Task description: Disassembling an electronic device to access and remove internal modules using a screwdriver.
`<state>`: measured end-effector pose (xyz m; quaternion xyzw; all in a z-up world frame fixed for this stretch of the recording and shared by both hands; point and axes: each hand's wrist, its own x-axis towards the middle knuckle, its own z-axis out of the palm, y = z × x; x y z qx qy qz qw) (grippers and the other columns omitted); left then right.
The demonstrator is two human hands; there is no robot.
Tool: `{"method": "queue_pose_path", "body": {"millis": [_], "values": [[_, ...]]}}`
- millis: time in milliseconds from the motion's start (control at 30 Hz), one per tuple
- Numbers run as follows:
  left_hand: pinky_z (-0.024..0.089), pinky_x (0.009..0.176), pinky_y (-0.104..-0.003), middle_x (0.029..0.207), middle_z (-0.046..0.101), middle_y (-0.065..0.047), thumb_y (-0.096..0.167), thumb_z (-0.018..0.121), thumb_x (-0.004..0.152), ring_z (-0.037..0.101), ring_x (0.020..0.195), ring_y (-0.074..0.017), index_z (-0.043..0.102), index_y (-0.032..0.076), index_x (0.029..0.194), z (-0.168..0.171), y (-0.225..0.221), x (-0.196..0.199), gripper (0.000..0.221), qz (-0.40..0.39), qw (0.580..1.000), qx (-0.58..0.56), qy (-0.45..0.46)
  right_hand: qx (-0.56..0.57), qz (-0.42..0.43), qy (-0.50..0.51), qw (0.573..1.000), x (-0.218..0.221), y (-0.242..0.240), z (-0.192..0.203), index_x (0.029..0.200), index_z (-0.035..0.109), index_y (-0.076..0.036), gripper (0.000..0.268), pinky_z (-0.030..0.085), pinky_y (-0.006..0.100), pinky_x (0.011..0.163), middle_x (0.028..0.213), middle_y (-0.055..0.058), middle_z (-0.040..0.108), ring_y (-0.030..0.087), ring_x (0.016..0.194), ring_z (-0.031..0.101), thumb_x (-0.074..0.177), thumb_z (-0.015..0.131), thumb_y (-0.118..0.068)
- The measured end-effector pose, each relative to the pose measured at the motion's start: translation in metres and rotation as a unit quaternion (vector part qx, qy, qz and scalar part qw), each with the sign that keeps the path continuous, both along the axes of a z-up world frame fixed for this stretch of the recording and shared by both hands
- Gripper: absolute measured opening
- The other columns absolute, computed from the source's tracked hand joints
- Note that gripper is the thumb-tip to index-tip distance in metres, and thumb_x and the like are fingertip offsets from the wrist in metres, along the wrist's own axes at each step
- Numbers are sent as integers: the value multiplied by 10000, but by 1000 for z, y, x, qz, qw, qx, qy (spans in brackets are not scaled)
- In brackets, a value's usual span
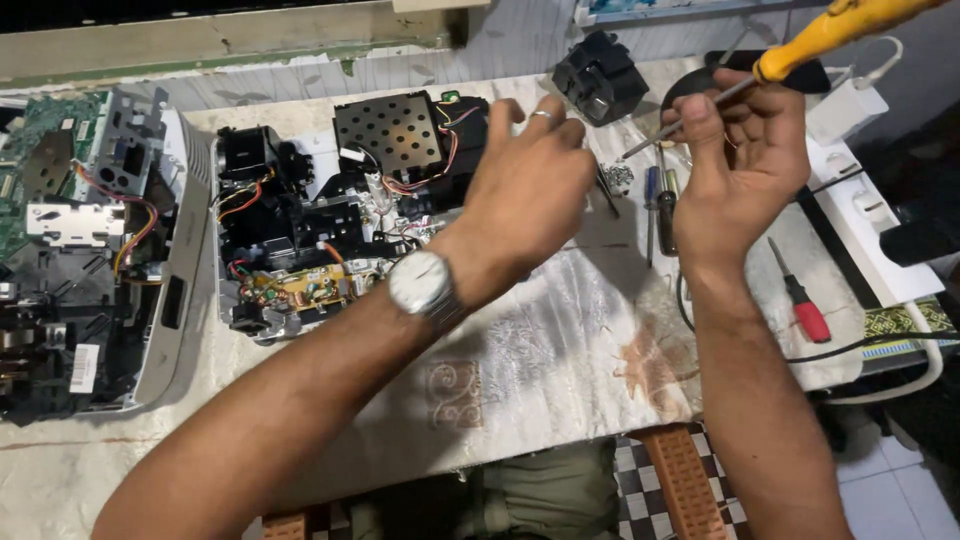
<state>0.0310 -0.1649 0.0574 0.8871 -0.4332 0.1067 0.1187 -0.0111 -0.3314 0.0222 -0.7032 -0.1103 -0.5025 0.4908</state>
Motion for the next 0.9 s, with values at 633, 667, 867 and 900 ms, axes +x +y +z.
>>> {"method": "queue_pose_path", "body": {"millis": [633,667,867,900], "values": [[389,887,-502,1020,722,-56,88,611,838,528,1127,-314,763,159,947,-20,-45,38,200,-29,997,29,-70,-11,-18,70,997,-4,-24,-7,1176,593,49,139,593,292,745,977,137,618,200,821,650,1097,697,0],[448,802,-480,946,715,-98,81,642,781,569,1008,-329,766,94,804,-14,-21,27,127,-55,989,-51,-127,-5,9,128,992,-3,-21,-9,1155,601,30,122,570,260,679,914,110,617,152,769,620,1095,707,33],[511,765,-389,1063,720,-164,3,683,1003,627,939,-291,689,-31,1072,11,130,-45,77,-137,948,-276,-79,-82,-39,623,777,-15,27,28,1123,674,-144,245,601,317,682,1050,37,742,169,733,712,939,772,-272],[511,765,-389,1063,720,-164,3,683,1003,627,939,-291,689,-31,1072,3,142,-46,77,-133,948,-277,-80,-86,-36,623,777,-15,33,29,1123,674,-144,245,601,317,682,1050,37,742,169,733,712,939,772,-272]]}}
